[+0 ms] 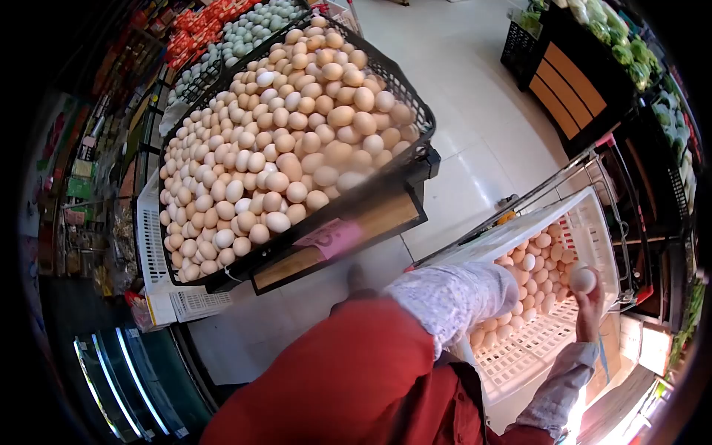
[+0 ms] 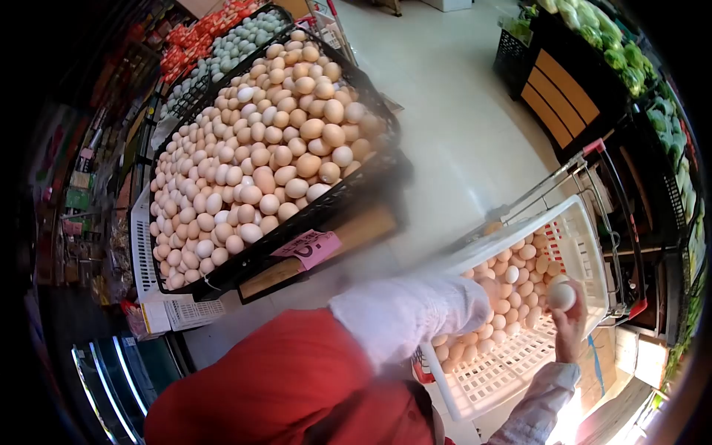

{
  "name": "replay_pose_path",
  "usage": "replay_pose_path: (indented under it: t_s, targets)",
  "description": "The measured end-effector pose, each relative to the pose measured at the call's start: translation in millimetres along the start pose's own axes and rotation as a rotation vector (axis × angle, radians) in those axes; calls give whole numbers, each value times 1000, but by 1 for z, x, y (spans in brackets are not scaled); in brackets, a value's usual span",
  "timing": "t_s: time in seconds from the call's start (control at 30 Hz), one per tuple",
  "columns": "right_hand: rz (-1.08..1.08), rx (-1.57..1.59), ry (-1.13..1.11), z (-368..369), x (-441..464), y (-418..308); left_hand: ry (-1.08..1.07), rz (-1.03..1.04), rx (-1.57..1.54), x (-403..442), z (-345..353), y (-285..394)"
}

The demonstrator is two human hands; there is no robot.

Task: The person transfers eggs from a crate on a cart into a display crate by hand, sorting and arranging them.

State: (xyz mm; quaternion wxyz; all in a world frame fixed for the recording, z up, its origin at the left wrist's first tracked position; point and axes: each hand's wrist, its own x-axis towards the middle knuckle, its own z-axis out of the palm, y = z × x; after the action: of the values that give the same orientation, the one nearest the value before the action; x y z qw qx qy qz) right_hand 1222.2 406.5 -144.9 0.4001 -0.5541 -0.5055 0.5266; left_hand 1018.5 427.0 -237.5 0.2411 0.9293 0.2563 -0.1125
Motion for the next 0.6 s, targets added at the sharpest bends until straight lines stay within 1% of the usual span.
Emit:
replay_pose_path:
  t_s: [0.03,0.1,0.13,0.17,0.2,0.23,0.3,0.33,0.37,0.4,0.43,0.47,0.5,0.53,0.57,0.6]
  targets:
    - [-10,25,47,-6,2,-4,36,60,-4,-8,-14,3]
    - [-72,68,53,5,10,-35,140,180,-42,-36,-46,10]
    - [-150,164,7,17,15,-54,192,218,-78,-55,-63,14]
    - [-190,161,-43,23,24,-65,230,223,-133,-78,-78,14]
    - [-209,140,-17,40,32,-81,274,223,-206,-104,-91,15]
    - [-229,118,11,63,39,-98,308,178,-290,-136,-102,13]
    - [-203,27,-83,118,57,-130,408,134,-450,-205,-121,1]
    - [-172,-105,-160,158,59,-157,468,135,-524,-246,-126,-13]
    - [-194,-150,-303,196,63,-174,581,50,-552,-287,-125,-23]
    - [-297,-104,-401,233,73,-169,691,-34,-582,-327,-123,-34]
    - [-321,-194,-524,268,83,-172,756,-99,-406,-365,-122,-49]
    - [-299,-288,-569,310,89,-178,818,-265,-368,-400,-115,-57]
    - [-315,-277,-652,353,83,-192,883,-467,-386,-435,-114,-57]
    - [-349,-291,-664,391,83,-193,911,-629,-289,-464,-109,-63]
    - [-506,-558,-696,429,98,-184,1022,-633,-125,-486,-101,-74]
    - [-397,-581,-740,462,92,-191,1009,-738,-185,-509,-96,-78]
